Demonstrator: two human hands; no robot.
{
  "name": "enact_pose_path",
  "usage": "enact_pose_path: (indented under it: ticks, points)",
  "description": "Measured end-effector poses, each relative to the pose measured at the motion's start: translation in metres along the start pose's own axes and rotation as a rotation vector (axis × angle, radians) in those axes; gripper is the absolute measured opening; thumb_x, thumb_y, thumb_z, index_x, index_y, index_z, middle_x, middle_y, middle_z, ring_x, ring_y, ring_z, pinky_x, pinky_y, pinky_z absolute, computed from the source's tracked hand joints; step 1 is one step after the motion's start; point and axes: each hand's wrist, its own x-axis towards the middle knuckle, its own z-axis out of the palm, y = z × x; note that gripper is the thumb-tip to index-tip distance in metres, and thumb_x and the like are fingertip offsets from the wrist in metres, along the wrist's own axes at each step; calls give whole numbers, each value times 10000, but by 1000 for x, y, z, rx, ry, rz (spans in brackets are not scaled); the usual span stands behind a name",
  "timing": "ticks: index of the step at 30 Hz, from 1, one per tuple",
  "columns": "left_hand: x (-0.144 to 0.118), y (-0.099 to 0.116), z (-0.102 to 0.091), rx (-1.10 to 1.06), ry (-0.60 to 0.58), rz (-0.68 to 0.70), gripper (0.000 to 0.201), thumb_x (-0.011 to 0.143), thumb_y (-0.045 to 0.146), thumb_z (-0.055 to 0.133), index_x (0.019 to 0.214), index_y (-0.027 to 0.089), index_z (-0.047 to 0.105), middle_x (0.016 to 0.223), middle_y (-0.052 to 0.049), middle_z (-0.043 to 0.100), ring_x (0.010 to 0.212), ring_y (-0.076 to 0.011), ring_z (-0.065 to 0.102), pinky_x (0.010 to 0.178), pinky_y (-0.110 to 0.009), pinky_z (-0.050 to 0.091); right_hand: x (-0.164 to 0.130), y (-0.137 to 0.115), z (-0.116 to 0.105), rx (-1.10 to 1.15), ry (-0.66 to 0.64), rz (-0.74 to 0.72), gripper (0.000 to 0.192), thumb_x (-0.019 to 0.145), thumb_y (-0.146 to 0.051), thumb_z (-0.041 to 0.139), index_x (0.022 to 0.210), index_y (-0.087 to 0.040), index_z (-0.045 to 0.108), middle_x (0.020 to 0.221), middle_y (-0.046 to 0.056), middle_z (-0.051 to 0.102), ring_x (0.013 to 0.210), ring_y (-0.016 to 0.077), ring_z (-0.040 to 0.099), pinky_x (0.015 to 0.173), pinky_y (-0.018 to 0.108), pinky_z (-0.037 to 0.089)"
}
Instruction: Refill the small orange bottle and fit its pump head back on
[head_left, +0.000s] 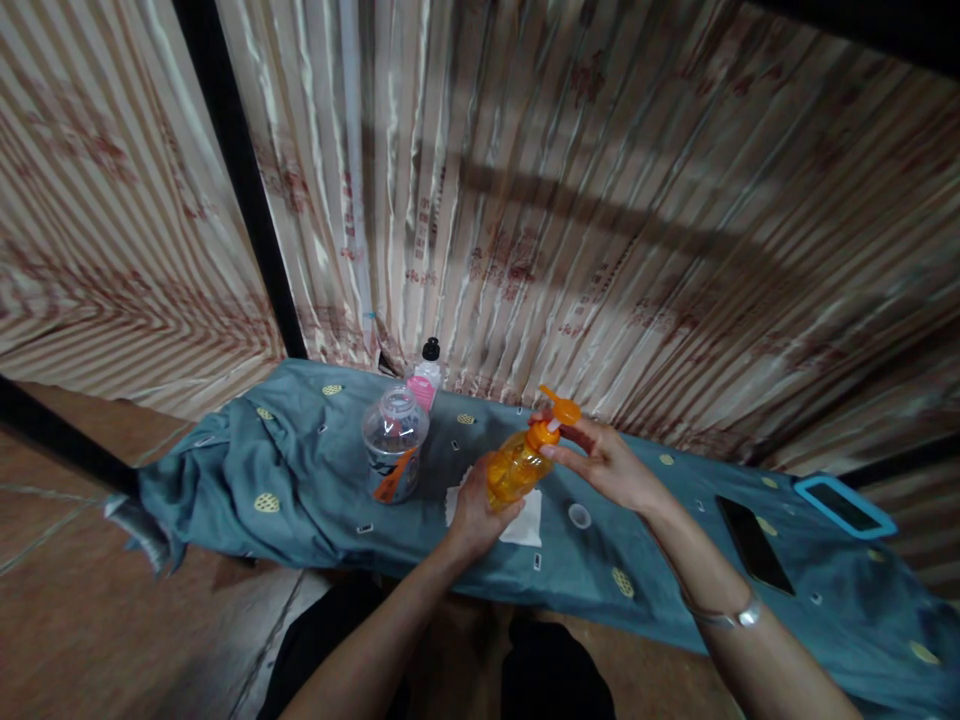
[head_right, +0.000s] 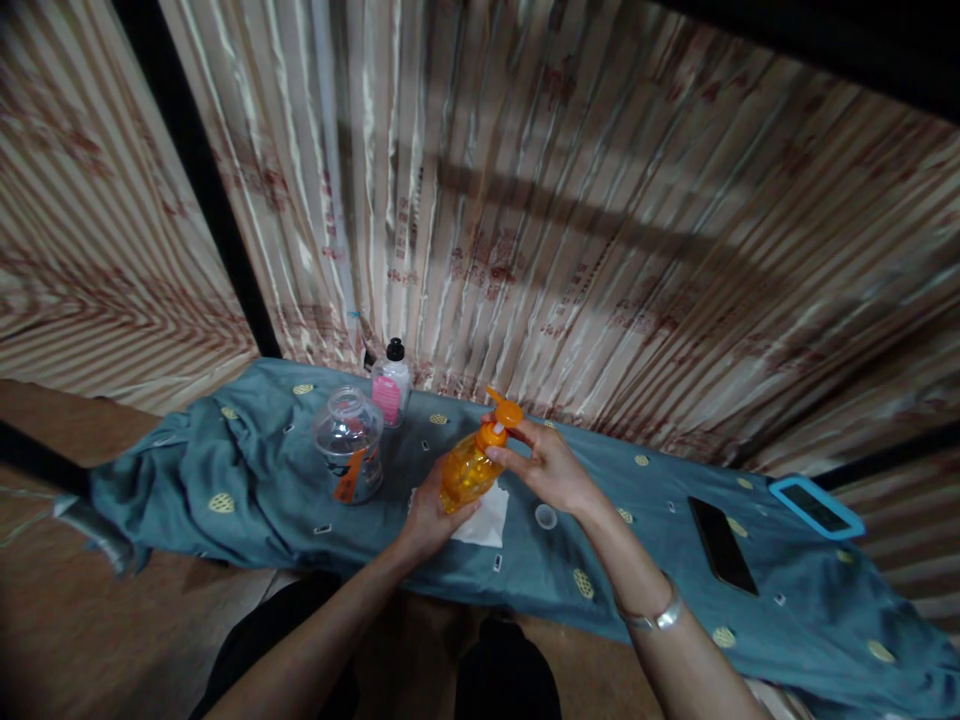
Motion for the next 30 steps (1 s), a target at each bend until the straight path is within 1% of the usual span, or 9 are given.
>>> enact_pose_path:
  ticks: [3,5,10,14,19,23,25,27,30]
  points:
    - [0,-1,0,3,-13,-9,644,669,233,735,1256,217,470,1202,-85,618,1135,-284,579,1002,-465,452,3,-2,-2,23,-51,1,368,776,-383,688,1137,-326,638,1140,14,690,1132,234,590,976,413,451]
    - [0,-1,0,16,-6,-7,652,662,231,741,1257,218,474,1200,-86,620,1136,-288,579,1004,-470,450,5,-3,-3,11,-69,4,376,773,-369,693,1142,-329,636,1150,12,686,1122,234,595,981,415,445]
    - [1,1,0,31,3,13,627,653,197,738,1234,210,503,1179,-90,624,1111,-289,588,994,-475,455,5,-2,-2,-8,-47,3,387,755,-355,713,1134,-320,644,1163,17,686,1092,241,611,991,432,437]
    - [2,3,-1,31,1,11,603,650,193,736,1211,219,516,1163,-81,629,1079,-282,599,972,-459,469,2,6,4,17,37,-3,359,752,-379,711,1098,-299,657,1137,27,697,1070,239,625,988,431,447]
    - [1,6,-2,28,1,-23,622,657,218,737,1226,209,487,1169,-88,629,1082,-284,604,967,-454,476,0,16,19,-4,211,-4,361,744,-366,720,1085,-282,633,1046,31,708,1014,239,641,932,412,468]
    - [0,5,-2,17,3,-13,616,669,208,733,1233,202,486,1173,-85,631,1088,-274,605,973,-446,476,0,15,32,-54,346,20,380,715,-361,744,1057,-258,614,1000,40,693,964,259,639,892,425,463]
    - [0,4,-1,14,6,-13,633,665,206,739,1244,202,484,1185,-87,627,1107,-278,597,986,-454,468,-1,12,35,-49,380,29,356,709,-359,749,1018,-251,608,982,39,684,955,254,633,898,426,450]
    - [0,3,-1,13,5,-18,647,664,211,742,1255,200,481,1205,-92,617,1129,-283,584,1000,-465,456,-3,9,34,-3,352,23,391,708,-362,751,1044,-256,581,1017,36,669,976,236,622,922,411,447]
    - [0,4,-1,11,0,-21,644,670,221,739,1260,200,479,1223,-97,607,1146,-287,570,1014,-476,438,-7,6,26,88,217,17,464,731,-377,727,1142,-273,541,1154,40,633,1099,216,582,1006,392,414]
